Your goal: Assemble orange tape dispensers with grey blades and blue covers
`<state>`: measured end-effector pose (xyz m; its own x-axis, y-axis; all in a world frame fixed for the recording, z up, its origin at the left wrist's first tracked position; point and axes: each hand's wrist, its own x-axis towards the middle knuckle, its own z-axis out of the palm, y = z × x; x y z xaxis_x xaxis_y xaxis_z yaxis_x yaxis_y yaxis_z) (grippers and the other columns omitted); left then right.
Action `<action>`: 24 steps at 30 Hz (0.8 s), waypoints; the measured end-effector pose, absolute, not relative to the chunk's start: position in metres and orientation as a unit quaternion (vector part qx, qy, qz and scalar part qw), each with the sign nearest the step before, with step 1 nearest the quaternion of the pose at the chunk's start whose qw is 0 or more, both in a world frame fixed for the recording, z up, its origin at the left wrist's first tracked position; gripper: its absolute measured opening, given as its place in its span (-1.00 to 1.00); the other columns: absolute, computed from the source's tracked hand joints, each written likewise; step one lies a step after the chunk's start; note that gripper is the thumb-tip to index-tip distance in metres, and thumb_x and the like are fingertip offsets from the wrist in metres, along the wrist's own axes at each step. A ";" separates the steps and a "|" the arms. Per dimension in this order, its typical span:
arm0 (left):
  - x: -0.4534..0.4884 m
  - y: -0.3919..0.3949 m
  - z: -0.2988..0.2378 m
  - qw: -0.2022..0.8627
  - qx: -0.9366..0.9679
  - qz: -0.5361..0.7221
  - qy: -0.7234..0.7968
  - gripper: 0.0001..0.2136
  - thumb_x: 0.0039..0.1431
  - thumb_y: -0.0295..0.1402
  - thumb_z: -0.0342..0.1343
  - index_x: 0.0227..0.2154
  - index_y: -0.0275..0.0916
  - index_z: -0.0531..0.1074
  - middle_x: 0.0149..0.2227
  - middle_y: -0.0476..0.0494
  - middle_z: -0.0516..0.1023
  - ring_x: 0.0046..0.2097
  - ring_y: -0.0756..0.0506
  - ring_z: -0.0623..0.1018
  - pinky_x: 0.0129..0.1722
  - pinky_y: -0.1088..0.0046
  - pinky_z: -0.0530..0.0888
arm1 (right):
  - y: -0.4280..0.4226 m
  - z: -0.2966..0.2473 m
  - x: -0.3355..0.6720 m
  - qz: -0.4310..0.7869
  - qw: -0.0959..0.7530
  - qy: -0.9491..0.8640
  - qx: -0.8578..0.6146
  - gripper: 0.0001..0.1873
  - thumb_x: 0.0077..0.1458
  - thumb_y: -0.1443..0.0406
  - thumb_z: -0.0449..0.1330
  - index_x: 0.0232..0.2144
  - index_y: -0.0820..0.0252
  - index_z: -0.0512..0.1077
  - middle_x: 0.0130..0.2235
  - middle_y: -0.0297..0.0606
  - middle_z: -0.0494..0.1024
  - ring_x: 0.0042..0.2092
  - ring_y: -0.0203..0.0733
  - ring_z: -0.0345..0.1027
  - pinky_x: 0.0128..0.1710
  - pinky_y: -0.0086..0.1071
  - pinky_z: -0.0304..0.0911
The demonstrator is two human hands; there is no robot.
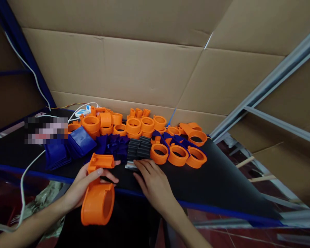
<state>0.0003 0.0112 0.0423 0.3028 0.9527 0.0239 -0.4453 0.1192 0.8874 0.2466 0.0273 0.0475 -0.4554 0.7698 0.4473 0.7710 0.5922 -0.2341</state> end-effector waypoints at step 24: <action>0.005 0.017 0.039 0.690 0.428 0.477 0.337 -0.63 0.17 -0.18 0.23 -0.09 -0.37 0.50 -0.39 -0.30 0.69 -0.38 -0.15 0.64 -0.36 0.44 0.49 | 0.036 0.030 0.260 0.070 0.351 -0.794 -0.492 -0.87 0.27 0.22 0.16 -0.29 0.10 0.47 -0.26 -0.22 0.59 -0.19 -0.07 0.49 -0.18 -0.21 0.38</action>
<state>0.0053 0.0170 0.0391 0.3174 0.9466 -0.0569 -0.3695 0.1787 0.9119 0.2597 0.0359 0.0302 -0.2707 0.8299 0.4879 0.7311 0.5069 -0.4567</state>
